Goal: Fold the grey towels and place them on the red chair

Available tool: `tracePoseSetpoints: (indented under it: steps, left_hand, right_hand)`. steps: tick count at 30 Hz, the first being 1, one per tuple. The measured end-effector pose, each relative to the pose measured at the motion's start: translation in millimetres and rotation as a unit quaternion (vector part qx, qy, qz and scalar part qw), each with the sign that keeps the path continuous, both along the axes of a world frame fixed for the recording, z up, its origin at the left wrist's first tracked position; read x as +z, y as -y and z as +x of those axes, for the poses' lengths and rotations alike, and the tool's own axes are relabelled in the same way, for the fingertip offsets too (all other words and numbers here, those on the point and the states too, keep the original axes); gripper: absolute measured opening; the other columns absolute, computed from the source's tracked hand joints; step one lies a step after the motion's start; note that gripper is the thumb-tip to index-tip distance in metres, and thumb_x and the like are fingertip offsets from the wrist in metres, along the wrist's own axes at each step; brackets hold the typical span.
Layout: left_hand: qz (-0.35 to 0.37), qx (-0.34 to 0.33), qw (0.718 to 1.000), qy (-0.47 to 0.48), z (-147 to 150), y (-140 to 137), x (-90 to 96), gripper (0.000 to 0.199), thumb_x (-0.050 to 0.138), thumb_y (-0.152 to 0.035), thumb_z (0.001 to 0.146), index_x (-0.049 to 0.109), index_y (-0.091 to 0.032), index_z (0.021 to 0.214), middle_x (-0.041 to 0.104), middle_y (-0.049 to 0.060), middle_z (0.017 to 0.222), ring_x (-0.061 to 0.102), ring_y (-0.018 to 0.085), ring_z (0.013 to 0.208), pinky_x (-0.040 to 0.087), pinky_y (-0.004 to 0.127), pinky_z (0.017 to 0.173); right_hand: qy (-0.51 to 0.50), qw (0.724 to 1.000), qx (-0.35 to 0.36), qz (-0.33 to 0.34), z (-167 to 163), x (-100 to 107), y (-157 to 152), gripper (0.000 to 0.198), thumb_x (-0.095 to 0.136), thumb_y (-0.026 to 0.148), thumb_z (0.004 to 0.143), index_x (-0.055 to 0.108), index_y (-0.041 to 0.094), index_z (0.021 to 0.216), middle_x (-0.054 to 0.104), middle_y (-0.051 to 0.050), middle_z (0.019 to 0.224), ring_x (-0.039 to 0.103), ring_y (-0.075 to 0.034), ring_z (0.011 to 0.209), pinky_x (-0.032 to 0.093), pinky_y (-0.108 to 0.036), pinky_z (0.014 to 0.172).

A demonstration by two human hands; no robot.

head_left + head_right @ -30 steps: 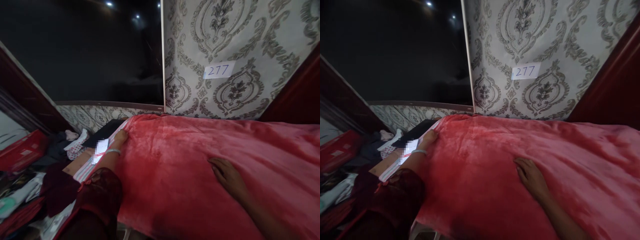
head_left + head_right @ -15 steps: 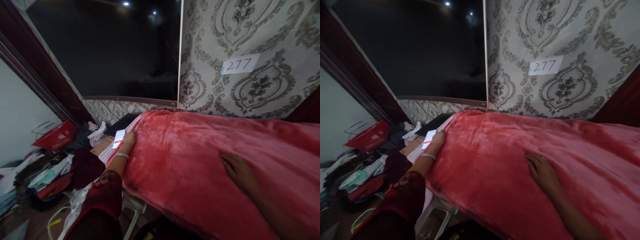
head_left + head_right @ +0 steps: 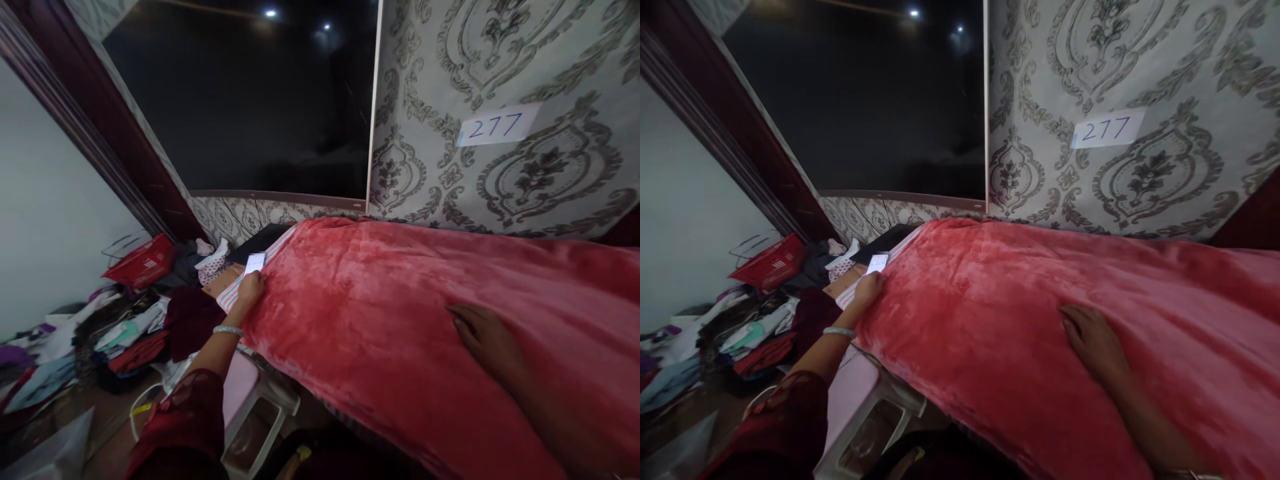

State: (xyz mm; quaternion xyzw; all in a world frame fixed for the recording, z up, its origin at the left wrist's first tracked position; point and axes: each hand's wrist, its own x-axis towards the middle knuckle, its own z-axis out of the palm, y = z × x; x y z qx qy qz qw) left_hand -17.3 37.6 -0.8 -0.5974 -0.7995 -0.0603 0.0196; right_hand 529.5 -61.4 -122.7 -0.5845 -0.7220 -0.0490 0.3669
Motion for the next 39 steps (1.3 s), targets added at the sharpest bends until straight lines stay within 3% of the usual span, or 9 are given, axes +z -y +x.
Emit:
tracePoseSetpoints:
  steps: [9, 11, 14, 17, 19, 23, 28, 35, 39]
  left_hand:
    - [0.051, -0.006, 0.998, -0.046, 14, 18, 7.8, 0.042, 0.036, -0.018, 0.095, 0.06, -0.003, 0.126, 0.067, 0.027, 0.114, 0.068, 0.034, 0.106, 0.052, 0.042, 0.085]
    - [0.084, -0.064, 0.993, -0.059, 24, 11, 11.3, 0.048, 0.038, -0.017, 0.092, 0.056, -0.004, 0.134, 0.063, 0.028, 0.125, 0.061, 0.037, 0.119, 0.05, 0.049, 0.096]
    - [0.139, -0.235, 0.961, -0.041, 56, -17, 9.0, 0.053, 0.04, -0.031, 0.093, 0.053, -0.01, 0.14, 0.06, 0.022, 0.136, 0.056, 0.034, 0.128, 0.047, 0.048, 0.107]
    - [0.128, -0.369, 0.921, -0.005, 109, -45, -1.5, 0.062, 0.037, -0.044, 0.094, 0.047, -0.012, 0.147, 0.051, 0.019, 0.152, 0.044, 0.033, 0.143, 0.04, 0.049, 0.116]
    - [0.102, -0.411, 0.906, -0.004, 143, -53, -11.3, 0.068, 0.035, -0.048, 0.094, 0.044, -0.011, 0.151, 0.043, 0.019, 0.159, 0.033, 0.035, 0.151, 0.035, 0.054, 0.119]
    - [0.055, -0.403, 0.914, -0.009, 173, -54, -34.8, 0.068, 0.023, -0.046, 0.097, 0.044, -0.013, 0.153, 0.037, 0.017, 0.163, 0.032, 0.035, 0.152, 0.031, 0.062, 0.118]
    - [0.104, -0.422, 0.901, -0.007, 171, -58, -52.4, 0.063, 0.033, -0.044, 0.092, 0.052, -0.024, 0.149, 0.056, 0.013, 0.15, 0.043, 0.033, 0.145, 0.038, 0.058, 0.115]
    - [0.093, -0.462, 0.882, 0.012, 175, -52, -39.3, 0.061, 0.03, -0.042, 0.088, 0.066, -0.018, 0.131, 0.064, 0.017, 0.138, 0.048, 0.037, 0.14, 0.04, 0.06, 0.114]
    - [0.119, -0.503, 0.854, 0.051, 176, -13, -34.2, 0.061, 0.034, -0.051, 0.09, 0.059, -0.02, 0.137, 0.067, 0.014, 0.134, 0.058, 0.035, 0.13, 0.045, 0.054, 0.113]
  right_hand:
    - [-0.007, 1.0, 0.004, -0.001, -5, 5, -5, 0.037, 0.044, 0.035, 0.095, 0.076, 0.021, 0.109, 0.075, -0.012, 0.111, 0.068, -0.028, 0.106, 0.054, -0.05, 0.097]
    - [-0.012, 1.0, 0.006, -0.004, -11, 11, -5, 0.034, 0.047, 0.029, 0.094, 0.076, 0.021, 0.11, 0.075, -0.011, 0.113, 0.067, -0.026, 0.106, 0.054, -0.047, 0.097]
    - [-0.013, 1.0, -0.012, -0.006, -20, 25, -5, 0.033, 0.049, 0.02, 0.092, 0.075, 0.02, 0.111, 0.075, -0.01, 0.114, 0.066, -0.024, 0.108, 0.053, -0.044, 0.099]
    - [0.009, 0.998, -0.015, -0.054, -27, 43, -2, 0.032, 0.051, 0.017, 0.093, 0.074, 0.018, 0.115, 0.074, -0.011, 0.119, 0.065, -0.024, 0.11, 0.051, -0.043, 0.101]
    - [0.024, 0.997, -0.003, -0.076, -27, 55, 6, 0.032, 0.05, 0.017, 0.097, 0.073, 0.018, 0.119, 0.072, -0.01, 0.124, 0.064, -0.022, 0.114, 0.05, -0.041, 0.103]
    - [0.061, 0.996, -0.001, -0.072, -8, 71, 37, 0.035, 0.05, 0.027, 0.102, 0.066, 0.02, 0.133, 0.065, -0.007, 0.138, 0.056, -0.021, 0.126, 0.045, -0.039, 0.111]
    - [0.086, 0.977, -0.134, -0.141, 49, 67, 88, 0.046, 0.054, 0.037, 0.101, 0.059, 0.019, 0.143, 0.053, -0.017, 0.151, 0.048, -0.03, 0.138, 0.04, -0.053, 0.114]
    - [0.044, 0.972, -0.164, -0.162, 78, 52, 116, 0.051, 0.056, 0.032, 0.1, 0.055, 0.013, 0.147, 0.044, -0.02, 0.158, 0.04, -0.03, 0.147, 0.03, -0.051, 0.122]
    - [-0.039, 0.983, -0.168, -0.068, 84, 49, 151, 0.04, 0.048, 0.033, 0.103, 0.067, 0.015, 0.134, 0.06, -0.018, 0.144, 0.052, -0.027, 0.137, 0.042, -0.048, 0.115]
